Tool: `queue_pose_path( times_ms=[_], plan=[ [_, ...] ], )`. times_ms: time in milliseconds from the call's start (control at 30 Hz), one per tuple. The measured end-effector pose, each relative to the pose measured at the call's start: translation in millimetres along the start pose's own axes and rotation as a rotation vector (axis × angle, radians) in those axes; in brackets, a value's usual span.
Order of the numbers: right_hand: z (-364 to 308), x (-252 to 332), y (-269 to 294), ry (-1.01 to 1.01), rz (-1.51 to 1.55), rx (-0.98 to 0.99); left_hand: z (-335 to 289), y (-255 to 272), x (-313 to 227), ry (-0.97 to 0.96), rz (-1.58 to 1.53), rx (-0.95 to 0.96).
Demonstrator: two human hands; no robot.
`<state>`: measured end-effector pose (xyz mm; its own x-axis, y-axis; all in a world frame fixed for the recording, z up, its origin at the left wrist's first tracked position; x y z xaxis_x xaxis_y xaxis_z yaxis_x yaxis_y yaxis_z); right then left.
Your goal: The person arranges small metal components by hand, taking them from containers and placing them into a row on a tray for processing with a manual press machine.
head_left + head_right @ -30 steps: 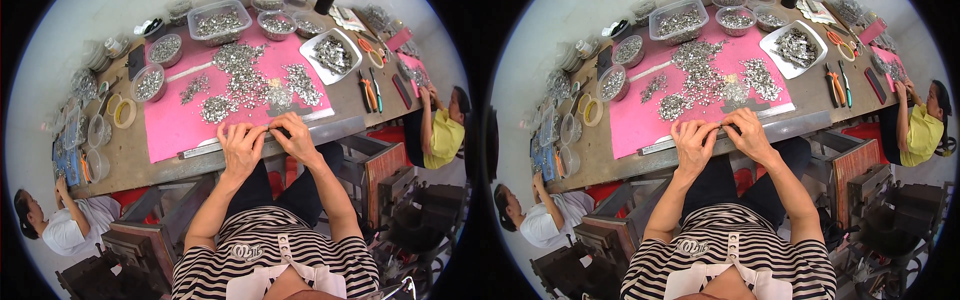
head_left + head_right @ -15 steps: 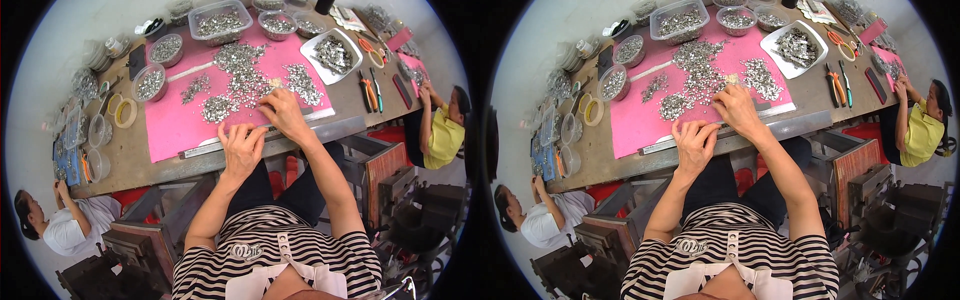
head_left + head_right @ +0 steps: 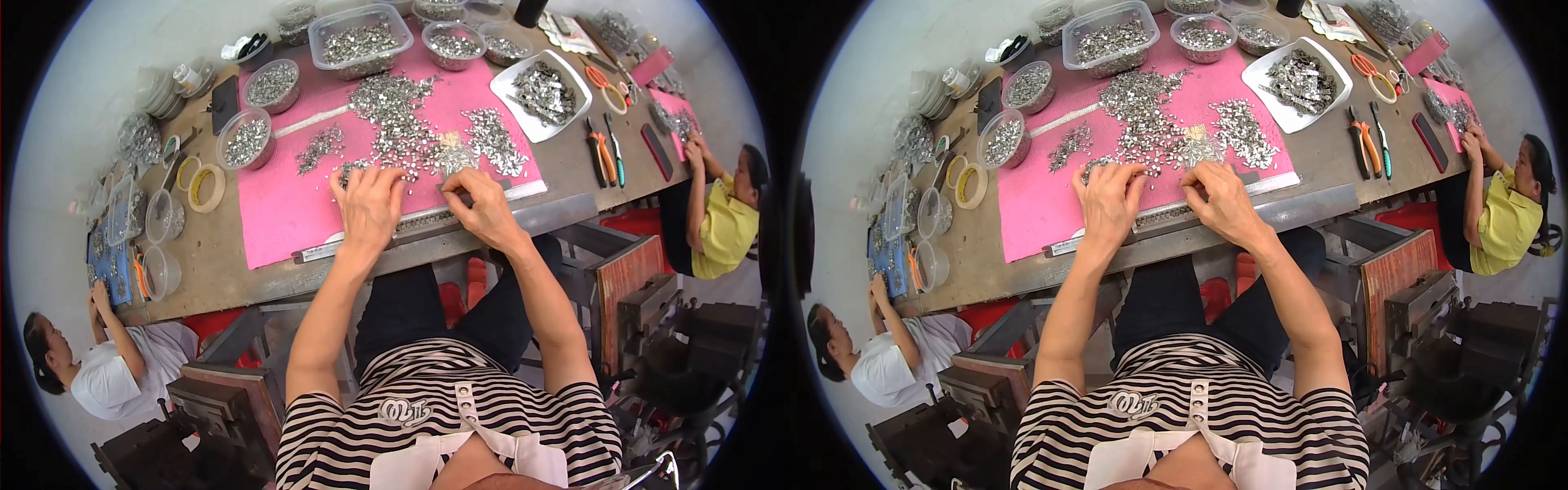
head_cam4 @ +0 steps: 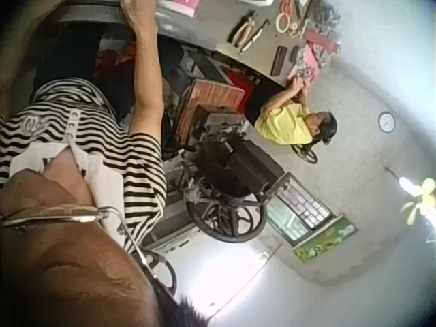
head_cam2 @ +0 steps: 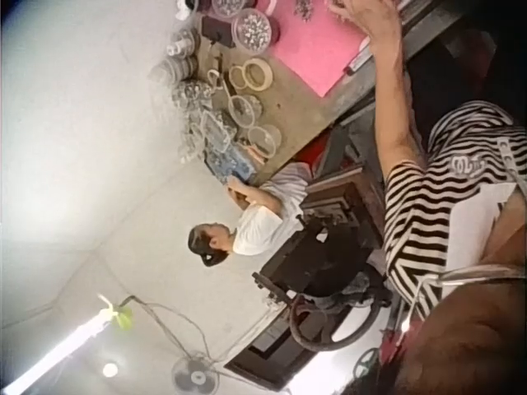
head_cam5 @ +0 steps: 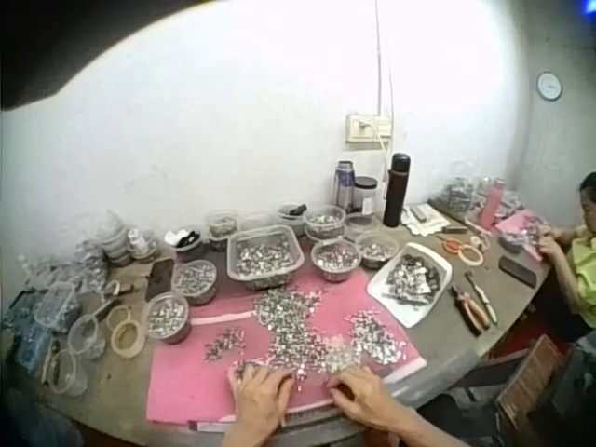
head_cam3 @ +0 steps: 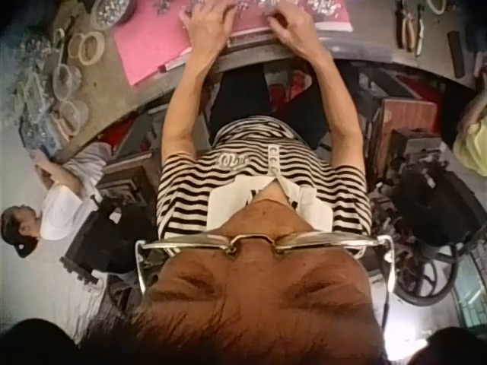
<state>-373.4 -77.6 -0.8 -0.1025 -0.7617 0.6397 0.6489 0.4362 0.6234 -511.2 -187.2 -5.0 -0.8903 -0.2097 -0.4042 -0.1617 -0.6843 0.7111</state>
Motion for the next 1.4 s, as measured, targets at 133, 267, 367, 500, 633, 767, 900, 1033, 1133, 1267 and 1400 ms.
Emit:
queue_pose_path(
  times_ms=[133,267,367,500,633,767,900,1033,1133,1267,1400],
  plan=[
    [-18,4,7,-0.036,0.085,-0.059,11,-12,3,-0.072,0.063,0.020],
    [-30,6,6,-0.034,0.061,-0.087,13,-11,1,-0.082,0.066,0.030],
    [-32,12,9,0.026,0.023,-0.137,10,-5,-12,-0.096,0.026,0.024],
    [-30,12,9,0.040,0.014,-0.129,-7,3,-34,-0.078,-0.109,0.020],
    [-8,-2,4,0.060,-0.048,-0.130,-19,5,-41,-0.052,-0.151,0.007],
    [18,-11,-10,0.124,-0.155,-0.144,-22,1,-50,-0.045,-0.181,0.013],
    [29,-14,-22,0.133,-0.294,-0.116,-24,-6,-59,-0.068,-0.206,0.019],
    [22,-8,-12,0.146,-0.275,-0.142,-27,-10,-62,-0.077,-0.217,0.014],
    [4,-8,6,0.057,-0.119,-0.083,-28,-12,-63,-0.077,-0.217,0.031],
    [-22,1,15,0.002,-0.047,-0.041,-29,-11,-63,-0.084,-0.241,0.040],
    [-31,7,17,0.049,-0.073,-0.104,-30,-7,-56,-0.065,-0.274,0.027]
  ],
)
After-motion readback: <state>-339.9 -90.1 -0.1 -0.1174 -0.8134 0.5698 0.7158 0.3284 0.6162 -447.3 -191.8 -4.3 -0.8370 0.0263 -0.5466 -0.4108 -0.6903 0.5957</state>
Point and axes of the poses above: each hand's wrist, its own z-axis towards the middle knuckle, its own y-axis out of the back of the hand, x = y × z, the point moved 9 cm from there along z, towards the middle knuckle, and after that the axes turned 4 degrees about -x, right-handed, at the moved point
